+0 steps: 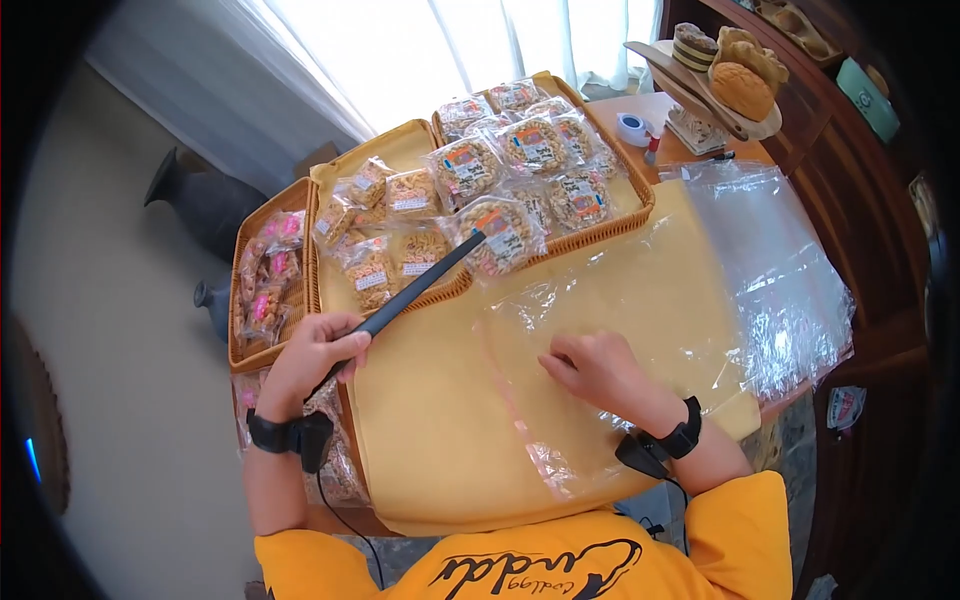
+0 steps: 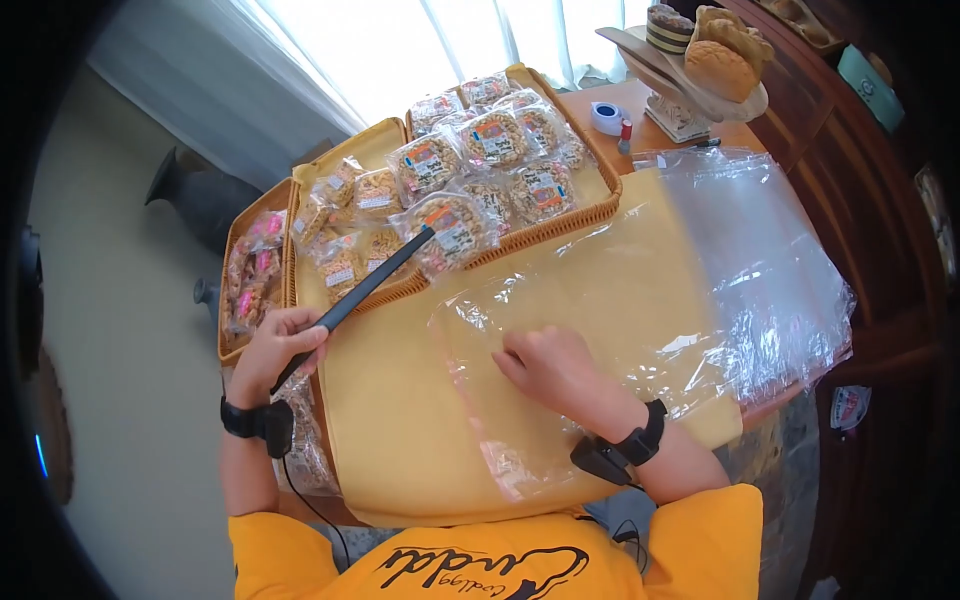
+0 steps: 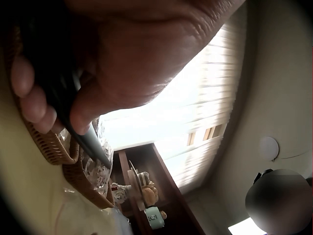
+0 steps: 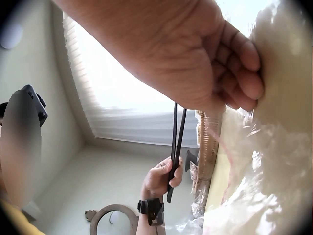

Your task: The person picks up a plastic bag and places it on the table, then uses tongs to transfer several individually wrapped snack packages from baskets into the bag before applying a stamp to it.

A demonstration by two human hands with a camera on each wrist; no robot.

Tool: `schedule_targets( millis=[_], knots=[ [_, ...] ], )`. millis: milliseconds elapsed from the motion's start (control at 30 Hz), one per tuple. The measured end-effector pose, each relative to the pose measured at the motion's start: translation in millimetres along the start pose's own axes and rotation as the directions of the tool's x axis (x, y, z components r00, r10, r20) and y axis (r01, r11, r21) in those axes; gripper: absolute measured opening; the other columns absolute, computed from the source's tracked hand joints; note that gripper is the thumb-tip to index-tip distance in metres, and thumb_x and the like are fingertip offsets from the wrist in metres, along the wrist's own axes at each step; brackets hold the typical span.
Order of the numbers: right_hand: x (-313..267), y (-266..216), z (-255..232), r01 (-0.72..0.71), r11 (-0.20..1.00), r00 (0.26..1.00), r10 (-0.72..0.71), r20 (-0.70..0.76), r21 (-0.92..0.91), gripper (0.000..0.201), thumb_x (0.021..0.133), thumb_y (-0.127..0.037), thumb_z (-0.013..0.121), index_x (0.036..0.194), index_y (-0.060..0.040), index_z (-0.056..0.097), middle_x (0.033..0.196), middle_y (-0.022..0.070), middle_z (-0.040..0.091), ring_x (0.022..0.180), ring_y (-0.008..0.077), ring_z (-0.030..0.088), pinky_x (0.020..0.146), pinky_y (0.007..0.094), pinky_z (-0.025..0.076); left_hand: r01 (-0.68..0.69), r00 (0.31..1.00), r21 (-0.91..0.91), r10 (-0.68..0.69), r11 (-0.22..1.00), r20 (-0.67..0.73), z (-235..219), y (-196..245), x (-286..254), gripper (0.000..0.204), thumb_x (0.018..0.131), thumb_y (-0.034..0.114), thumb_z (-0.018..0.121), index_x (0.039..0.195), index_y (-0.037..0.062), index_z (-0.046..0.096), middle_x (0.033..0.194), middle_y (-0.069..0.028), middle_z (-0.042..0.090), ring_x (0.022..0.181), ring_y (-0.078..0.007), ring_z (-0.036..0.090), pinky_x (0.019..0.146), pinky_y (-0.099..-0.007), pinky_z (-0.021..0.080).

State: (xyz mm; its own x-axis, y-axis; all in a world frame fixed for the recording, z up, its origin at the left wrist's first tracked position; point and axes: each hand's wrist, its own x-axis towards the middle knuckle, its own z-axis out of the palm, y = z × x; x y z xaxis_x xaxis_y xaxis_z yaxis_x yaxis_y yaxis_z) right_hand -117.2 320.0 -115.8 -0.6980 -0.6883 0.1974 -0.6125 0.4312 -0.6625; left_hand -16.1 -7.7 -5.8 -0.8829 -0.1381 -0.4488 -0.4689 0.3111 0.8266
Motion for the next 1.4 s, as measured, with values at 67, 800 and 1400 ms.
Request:
schedule_targets(
  millis=[67, 800, 1400],
  knots=[
    [0, 0, 2, 0.007, 1.000, 0.999, -0.007, -0.037, 0.004, 0.022, 0.083, -0.021, 0.068, 0.069, -0.0057, 0.062, 0.060, 0.0146, 0.060, 0.056, 0.0346, 0.061, 0.051, 0.0410, 0.048, 0.045, 0.999, -0.119, -0.048, 0.992, -0.023, 2, -16, -30, 0.015, 0.090, 0.013, 0.062, 0.094, -0.0021, 0.063, 0.071, -0.0047, 0.063, 0.053, -0.0092, 0.055, 0.049, -0.0220, 0.043],
    [-7, -26, 9, 0.414, 0.910, 0.903, -0.415, -0.110, -0.030, 0.023, 0.083, -0.016, 0.067, 0.069, -0.0093, 0.050, 0.052, 0.0084, 0.052, 0.051, 0.0267, 0.059, 0.046, 0.0376, 0.046, 0.264, 0.952, -0.193, -0.223, 0.945, 0.211, 93, -37, -43, 0.017, 0.094, 0.016, 0.060, 0.098, -0.0001, 0.064, 0.074, -0.0012, 0.062, 0.060, -0.0075, 0.056, 0.056, -0.0219, 0.044],
    [-7, -27, 6, 0.395, 0.915, 0.896, -0.364, -0.255, 0.083, 0.021, 0.085, -0.015, 0.066, 0.072, -0.0082, 0.051, 0.055, 0.0092, 0.055, 0.051, 0.0283, 0.059, 0.046, 0.0380, 0.046, -0.081, 0.955, -0.250, 0.147, 0.965, 0.258, 169, -12, 72, 0.020, 0.095, 0.020, 0.062, 0.092, -0.0001, 0.066, 0.074, -0.0023, 0.064, 0.060, -0.0095, 0.059, 0.053, -0.0242, 0.050]
  ],
)
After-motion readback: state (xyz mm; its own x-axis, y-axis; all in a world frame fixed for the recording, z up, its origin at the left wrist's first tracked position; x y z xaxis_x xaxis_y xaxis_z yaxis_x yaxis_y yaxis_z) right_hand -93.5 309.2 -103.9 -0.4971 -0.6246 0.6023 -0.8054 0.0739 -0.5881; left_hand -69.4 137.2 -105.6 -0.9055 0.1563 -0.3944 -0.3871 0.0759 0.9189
